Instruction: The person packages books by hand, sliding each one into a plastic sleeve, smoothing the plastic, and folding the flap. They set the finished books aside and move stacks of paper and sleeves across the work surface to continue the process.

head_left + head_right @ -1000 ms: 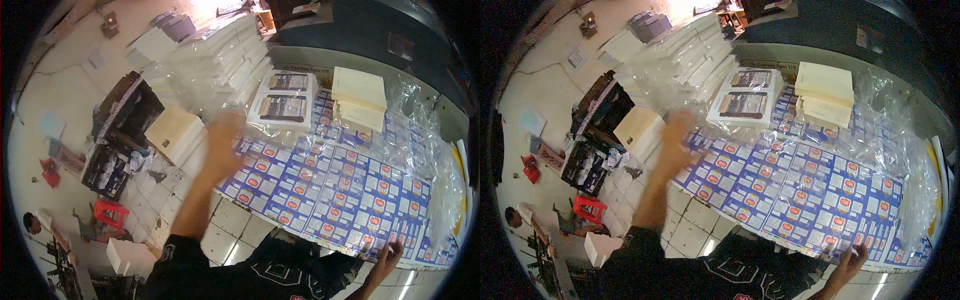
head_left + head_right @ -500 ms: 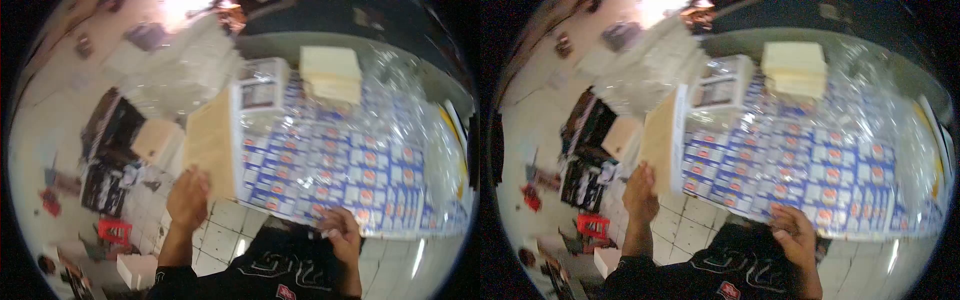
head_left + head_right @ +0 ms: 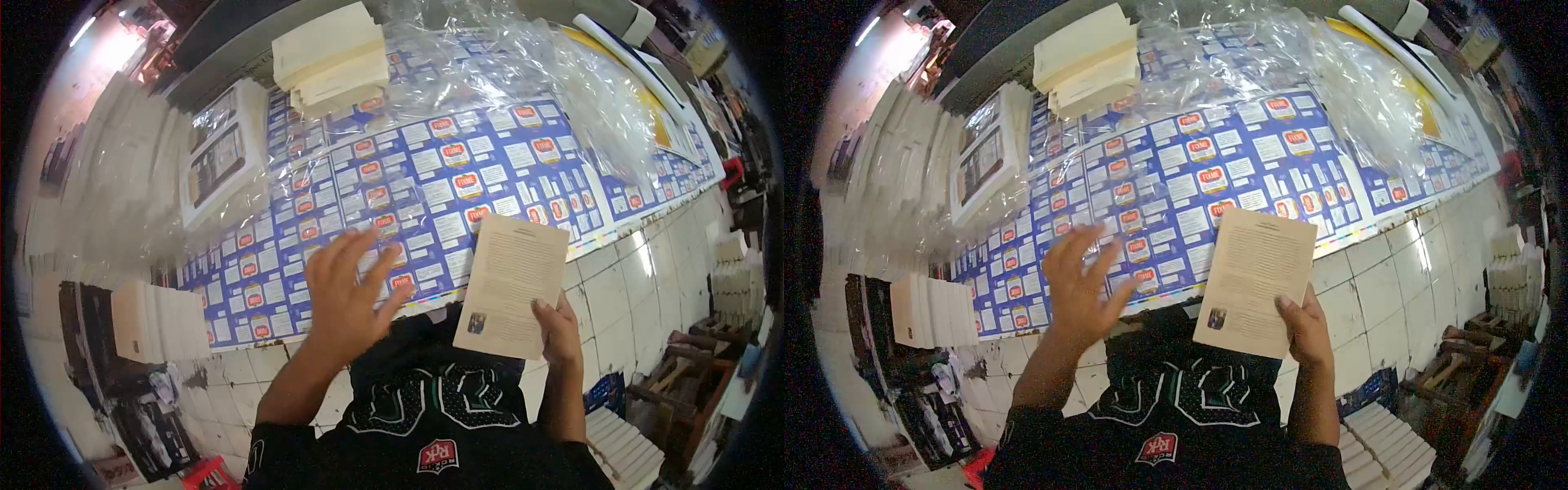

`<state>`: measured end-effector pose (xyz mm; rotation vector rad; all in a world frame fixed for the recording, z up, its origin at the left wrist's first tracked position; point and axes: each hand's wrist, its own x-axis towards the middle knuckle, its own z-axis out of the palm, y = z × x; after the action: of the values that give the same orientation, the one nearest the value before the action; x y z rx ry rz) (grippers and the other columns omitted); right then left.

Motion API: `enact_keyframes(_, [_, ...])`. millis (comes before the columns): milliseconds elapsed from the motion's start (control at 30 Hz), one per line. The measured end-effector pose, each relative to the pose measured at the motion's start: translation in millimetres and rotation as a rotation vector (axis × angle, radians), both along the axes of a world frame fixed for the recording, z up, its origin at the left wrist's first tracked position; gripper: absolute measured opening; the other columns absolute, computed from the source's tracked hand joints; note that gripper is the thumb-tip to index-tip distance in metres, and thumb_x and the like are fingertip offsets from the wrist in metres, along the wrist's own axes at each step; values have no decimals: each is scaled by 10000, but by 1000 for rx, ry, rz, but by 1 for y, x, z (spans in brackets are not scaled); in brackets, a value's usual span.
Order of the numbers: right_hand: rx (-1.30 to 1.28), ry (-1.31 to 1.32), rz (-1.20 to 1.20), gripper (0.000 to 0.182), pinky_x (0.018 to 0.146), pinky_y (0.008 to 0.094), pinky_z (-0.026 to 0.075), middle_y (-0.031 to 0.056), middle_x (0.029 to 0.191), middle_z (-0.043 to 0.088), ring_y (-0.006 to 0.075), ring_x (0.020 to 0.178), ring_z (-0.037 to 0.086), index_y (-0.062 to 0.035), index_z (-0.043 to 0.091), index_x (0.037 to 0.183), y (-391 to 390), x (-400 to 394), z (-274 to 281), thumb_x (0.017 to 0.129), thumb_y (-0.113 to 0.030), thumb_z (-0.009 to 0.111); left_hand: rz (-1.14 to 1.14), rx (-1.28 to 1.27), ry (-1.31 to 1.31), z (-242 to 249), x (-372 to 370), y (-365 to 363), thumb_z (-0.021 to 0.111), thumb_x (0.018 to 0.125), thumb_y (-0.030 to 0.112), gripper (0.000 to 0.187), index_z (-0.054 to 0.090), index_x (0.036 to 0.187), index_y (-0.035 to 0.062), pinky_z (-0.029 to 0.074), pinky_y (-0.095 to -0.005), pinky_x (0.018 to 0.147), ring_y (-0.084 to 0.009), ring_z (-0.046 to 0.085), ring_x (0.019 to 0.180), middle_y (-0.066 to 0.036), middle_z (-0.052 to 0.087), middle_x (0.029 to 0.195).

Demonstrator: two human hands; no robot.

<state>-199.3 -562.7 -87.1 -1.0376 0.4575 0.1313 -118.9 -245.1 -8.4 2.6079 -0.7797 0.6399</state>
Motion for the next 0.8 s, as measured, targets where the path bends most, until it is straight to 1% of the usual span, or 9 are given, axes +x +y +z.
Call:
enact_keyframes(133, [-490, -190, 515, 511, 921, 384, 475, 162, 1158, 624, 274, 1062, 619, 8, 494, 1282, -19, 13, 74, 859, -202, 690, -163, 29, 78, 29, -22, -35, 744, 804, 357, 539, 567, 1252, 116, 312, -524, 1011, -365, 450, 1242, -152, 511, 1341])
enact_keyframes(200, [-1164, -266, 1226, 414, 803, 378, 524, 131, 978, 689, 298, 882, 681, -38, 578, 1172, 3, 36, 133, 820, -206, 719, -278, 124, 93, 38, -30, -60, 736, 812, 359, 536, 563, 1254, 111, 365, -498, 991, -357, 496, 1209, -157, 530, 1323])
enact_keyframes(267, [-1337, -485, 1209, 365, 693, 361, 544, 107, 859, 699, 312, 754, 692, -69, 612, 1104, 4, 36, 145, 787, -204, 733, -422, 401, 1044, 43, -17, -76, 706, 850, 358, 514, 549, 1264, 98, 469, -425, 903, -329, 600, 1083, -165, 589, 1231])
enact_keyframes(300, [-1355, -567, 890, 469, 761, 375, 531, 125, 961, 694, 304, 862, 684, -57, 596, 1144, -4, 33, 150, 755, -264, 758, -418, 394, 1044, 37, -18, -72, 706, 850, 358, 514, 549, 1264, 98, 469, -425, 903, -329, 600, 1083, -165, 589, 1231])
enact_keyframes(367, [-1351, -652, 580, 575, 830, 390, 518, 143, 1063, 688, 296, 970, 676, -46, 581, 1184, -24, 31, 141, 724, -325, 783, -261, -45, 1020, 15, -19, -56, 672, 903, 293, 454, 533, 1260, 48, 506, -342, 840, -254, 646, 969, -146, 628, 1115])
enact_keyframes(500, [-353, -332, 89, 1199, 1054, 437, 360, 162, 1473, 373, 278, 1333, 400, 18, 200, 1493, -31, 13, 50, 671, -664, 744, -128, -903, 1113, -3, -25, -55, 622, 957, 247, 442, 483, 1267, -36, 489, -306, 865, -145, 613, 997, -139, 653, 1061])
enact_keyframes(633, [-210, -257, 36, 744, 1025, 391, 406, 171, 1337, 491, 260, 1233, 505, 16, 315, 1416, 35, 15, 24, 800, -170, 690, -116, -974, 1153, -19, -32, -59, 630, 950, 237, 468, 467, 1292, -38, 485, -309, 885, -180, 614, 1031, -179, 630, 1113])
enact_keyframes(733, [-39, -233, 25, 674, 1017, 396, 417, 167, 1280, 513, 259, 1184, 525, 8, 341, 1380, 33, 21, 28, 811, -97, 687, -64, -772, 1006, -19, -30, -36, 671, 914, 267, 533, 464, 1310, -23, 438, -386, 956, -246, 576, 1093, -195, 587, 1164])
enact_keyframes(800, [-42, -237, 61, 660, 1019, 391, 416, 169, 1278, 519, 250, 1179, 531, 7, 343, 1380, 29, 23, 26, 811, -70, 670, 350, -204, 81, -20, -18, -11, 702, 868, 321, 614, 459, 1333, 0, 351, -488, 1006, -300, 512, 1151, -169, 574, 1170])
